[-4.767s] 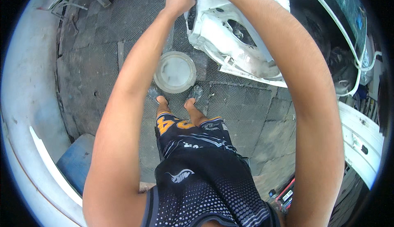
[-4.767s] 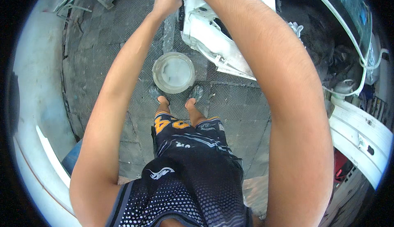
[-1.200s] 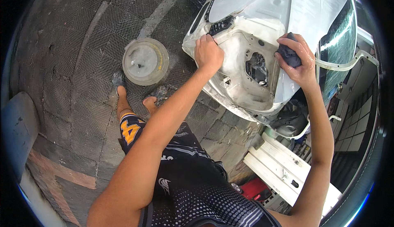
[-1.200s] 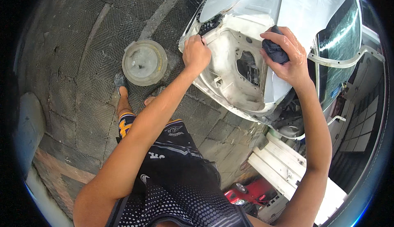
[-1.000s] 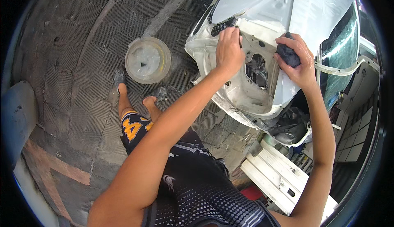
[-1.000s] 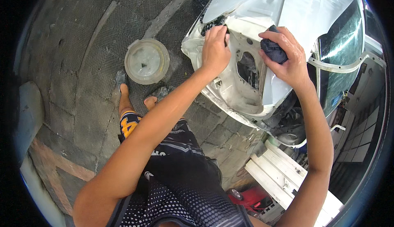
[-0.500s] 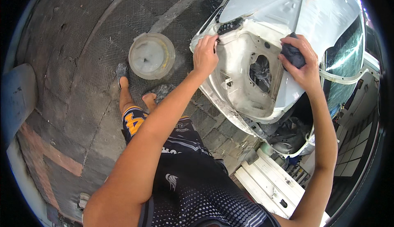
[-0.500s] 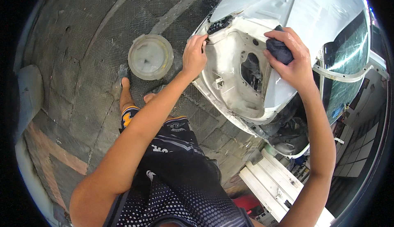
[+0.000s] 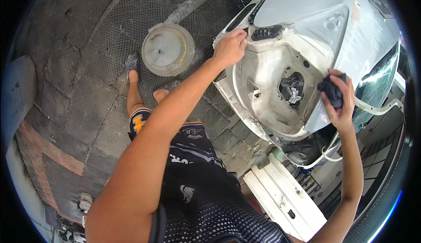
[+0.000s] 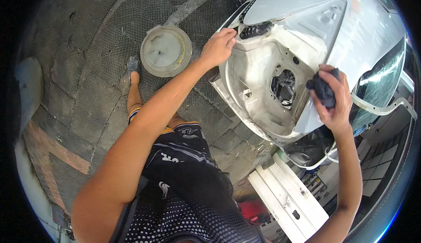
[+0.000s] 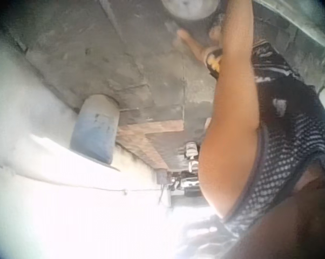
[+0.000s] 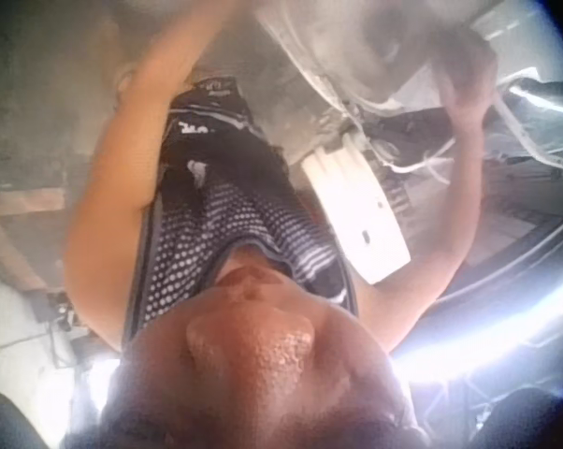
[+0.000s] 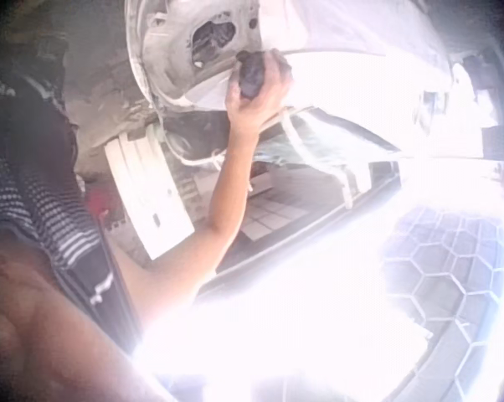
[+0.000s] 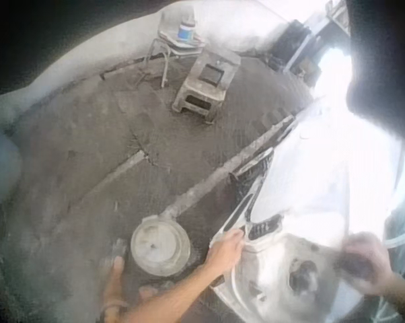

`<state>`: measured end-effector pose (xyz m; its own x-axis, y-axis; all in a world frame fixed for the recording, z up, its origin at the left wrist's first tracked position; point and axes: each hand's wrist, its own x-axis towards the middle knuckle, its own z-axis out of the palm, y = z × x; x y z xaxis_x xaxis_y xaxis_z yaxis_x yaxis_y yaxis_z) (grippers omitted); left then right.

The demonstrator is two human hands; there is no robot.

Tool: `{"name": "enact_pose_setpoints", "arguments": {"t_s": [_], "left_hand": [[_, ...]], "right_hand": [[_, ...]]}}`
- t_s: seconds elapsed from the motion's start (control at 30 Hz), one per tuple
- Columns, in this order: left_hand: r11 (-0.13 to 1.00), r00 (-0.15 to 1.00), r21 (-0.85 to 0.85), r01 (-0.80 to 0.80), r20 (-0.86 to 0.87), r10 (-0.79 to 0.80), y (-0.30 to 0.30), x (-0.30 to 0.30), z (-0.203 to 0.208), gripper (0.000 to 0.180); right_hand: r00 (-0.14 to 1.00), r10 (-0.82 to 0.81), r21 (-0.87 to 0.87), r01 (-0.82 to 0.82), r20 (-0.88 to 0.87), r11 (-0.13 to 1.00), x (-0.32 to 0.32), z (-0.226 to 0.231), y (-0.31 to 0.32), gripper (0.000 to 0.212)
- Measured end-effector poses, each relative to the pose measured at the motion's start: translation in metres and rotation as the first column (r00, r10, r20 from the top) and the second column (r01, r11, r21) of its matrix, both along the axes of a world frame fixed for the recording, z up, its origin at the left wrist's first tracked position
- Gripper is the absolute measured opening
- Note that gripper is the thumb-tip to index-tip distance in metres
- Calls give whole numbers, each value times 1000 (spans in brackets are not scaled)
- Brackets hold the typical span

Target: The person scrubs a white car bumper with a dark sponge, repeatedly dipping it into a bucket of water. They wipe various sections of the bumper's exterior and interior surfaces, moving around the part to reach different areas.

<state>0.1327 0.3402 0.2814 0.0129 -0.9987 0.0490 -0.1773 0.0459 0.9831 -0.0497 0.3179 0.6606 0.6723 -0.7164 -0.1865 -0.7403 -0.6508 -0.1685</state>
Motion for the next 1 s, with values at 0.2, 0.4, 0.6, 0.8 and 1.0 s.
{"name": "enact_pose_setpoints", "arguments": {"t_s": [0.2,0.4,0.6,0.8,1.0], "left_hand": [[965,939,-114,237,282,-197,-30,27,12,16],[949,959,-174,265,-61,-279,-6,45,17,24],[694,751,669,264,-595,288,-37,61,9,33],[640,496,626,445,-768,406,-32,33,20,29],[835,847,550,21,-453,277,-34,-19,9,42]], "right_hand": [[999,29,-11,-28,23,1000,1,-4,-8,55],[1000,-4,4,3,13,1000,-7,-4,-4,59],[1000,-23,40,23,1,999,-6,-5,-8,60],[1000,-16,37,17,-25,999,-7,-5,-8,59],[999,-33,49,34,-34,998,-7,-3,-8,58]]}}
